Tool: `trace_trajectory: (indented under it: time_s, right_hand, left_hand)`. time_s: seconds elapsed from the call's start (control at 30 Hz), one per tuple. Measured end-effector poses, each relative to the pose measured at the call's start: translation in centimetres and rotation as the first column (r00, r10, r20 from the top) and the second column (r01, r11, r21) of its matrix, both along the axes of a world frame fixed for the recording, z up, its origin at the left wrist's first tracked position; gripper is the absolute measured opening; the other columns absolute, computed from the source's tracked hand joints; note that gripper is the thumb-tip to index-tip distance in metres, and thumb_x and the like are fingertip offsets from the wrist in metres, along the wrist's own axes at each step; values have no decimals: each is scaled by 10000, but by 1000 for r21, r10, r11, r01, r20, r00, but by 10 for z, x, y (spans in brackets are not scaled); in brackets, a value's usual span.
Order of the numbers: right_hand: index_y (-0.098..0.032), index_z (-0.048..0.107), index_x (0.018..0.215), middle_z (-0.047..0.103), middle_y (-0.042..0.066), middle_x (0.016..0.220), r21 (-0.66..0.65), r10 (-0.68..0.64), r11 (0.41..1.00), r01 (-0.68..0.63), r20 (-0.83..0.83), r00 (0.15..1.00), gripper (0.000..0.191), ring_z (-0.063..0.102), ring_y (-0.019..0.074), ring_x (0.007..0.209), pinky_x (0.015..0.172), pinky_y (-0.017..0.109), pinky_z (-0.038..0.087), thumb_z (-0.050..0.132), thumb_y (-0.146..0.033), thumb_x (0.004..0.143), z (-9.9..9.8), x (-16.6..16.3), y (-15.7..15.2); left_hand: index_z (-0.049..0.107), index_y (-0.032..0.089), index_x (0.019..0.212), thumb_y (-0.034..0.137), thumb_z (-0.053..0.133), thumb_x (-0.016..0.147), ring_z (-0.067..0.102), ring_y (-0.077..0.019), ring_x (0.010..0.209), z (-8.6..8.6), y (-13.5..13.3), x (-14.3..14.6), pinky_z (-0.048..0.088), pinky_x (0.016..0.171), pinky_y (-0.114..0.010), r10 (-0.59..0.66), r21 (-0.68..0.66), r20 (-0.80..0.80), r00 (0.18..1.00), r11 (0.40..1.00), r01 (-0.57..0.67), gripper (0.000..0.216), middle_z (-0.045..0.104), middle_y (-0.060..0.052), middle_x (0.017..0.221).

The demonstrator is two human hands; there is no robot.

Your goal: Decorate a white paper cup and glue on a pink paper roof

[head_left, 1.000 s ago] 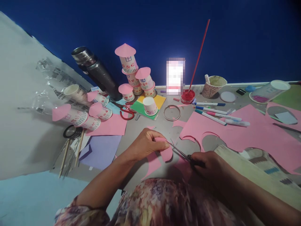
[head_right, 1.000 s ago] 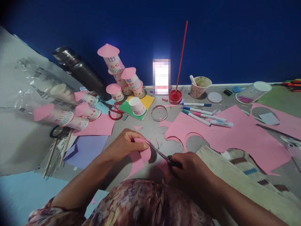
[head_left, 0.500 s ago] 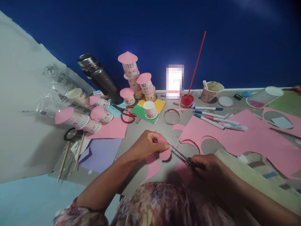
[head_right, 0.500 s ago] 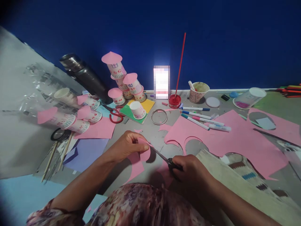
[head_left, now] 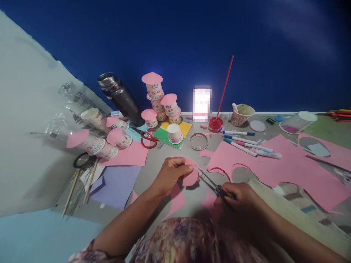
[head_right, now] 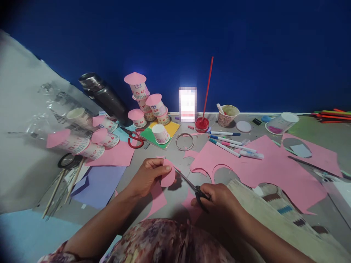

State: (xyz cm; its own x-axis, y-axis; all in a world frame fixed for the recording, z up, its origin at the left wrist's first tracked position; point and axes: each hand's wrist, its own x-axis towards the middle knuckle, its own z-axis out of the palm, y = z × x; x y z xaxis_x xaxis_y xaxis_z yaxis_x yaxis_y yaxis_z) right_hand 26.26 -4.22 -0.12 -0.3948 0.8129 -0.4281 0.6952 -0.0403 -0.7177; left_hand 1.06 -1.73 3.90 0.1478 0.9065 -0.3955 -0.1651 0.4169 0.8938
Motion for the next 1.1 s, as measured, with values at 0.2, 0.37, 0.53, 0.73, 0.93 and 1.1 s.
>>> trace_trajectory:
  time_s: [0.2, 0.37, 0.53, 0.73, 0.93, 1.1]
  right_hand:
    - [-231, 350, 604, 401, -42, 591, -19, 14, 1000, -13, 35, 999, 350, 356, 137, 612, 566, 277, 246, 557, -464, 765, 7, -1, 1]
    - [-233, 390, 634, 452, -29, 609, 6, 69, 998, -69, 34, 997, 232, 405, 147, 616, 589, 281, 279, 496, -389, 770, 7, 1, 3]
    - [-235, 385, 645, 460, -31, 607, 36, 98, 994, -99, 14, 995, 170, 414, 146, 610, 596, 278, 285, 476, -329, 753, 5, 3, 2]
    - [-236, 362, 631, 443, -40, 583, 67, 96, 993, -95, -2, 995, 172, 401, 138, 588, 584, 272, 279, 481, -296, 740, 1, 4, 1]
    - [-231, 353, 619, 439, -42, 573, 43, 94, 995, -92, -41, 995, 202, 385, 131, 583, 570, 257, 274, 500, -292, 744, 2, 5, 1]
    - [-230, 378, 613, 445, -30, 600, -38, 36, 999, -39, -93, 995, 206, 393, 139, 610, 581, 263, 282, 501, -330, 745, 5, 1, 1]
  left_hand:
    - [730, 128, 668, 378, 867, 705, 614, -168, 566, -1, 0, 2, 501, 606, -325, 4, -8, -8, 1000, 1000, -4, 288, 655, -48, 598]
    - [729, 126, 634, 355, 850, 688, 560, -130, 548, 1, 2, 5, 418, 573, -281, 6, 25, -38, 999, 1000, -5, 265, 640, -37, 586]
    - [695, 129, 573, 315, 831, 667, 481, -100, 537, 3, 3, 8, 350, 561, -271, 3, 32, -60, 998, 999, -1, 249, 591, -13, 558]
    - [685, 137, 570, 296, 800, 660, 444, -101, 533, 1, 4, 5, 300, 552, -283, -20, 36, -107, 994, 999, 24, 216, 543, 5, 535]
    - [677, 146, 571, 308, 799, 667, 454, -105, 528, 0, 4, 3, 311, 543, -280, -47, 28, -111, 993, 998, 50, 225, 559, 0, 537]
    - [669, 143, 587, 337, 830, 672, 493, -113, 523, -3, 3, 3, 357, 537, -272, -34, 6, -52, 998, 999, 35, 266, 599, -19, 553]
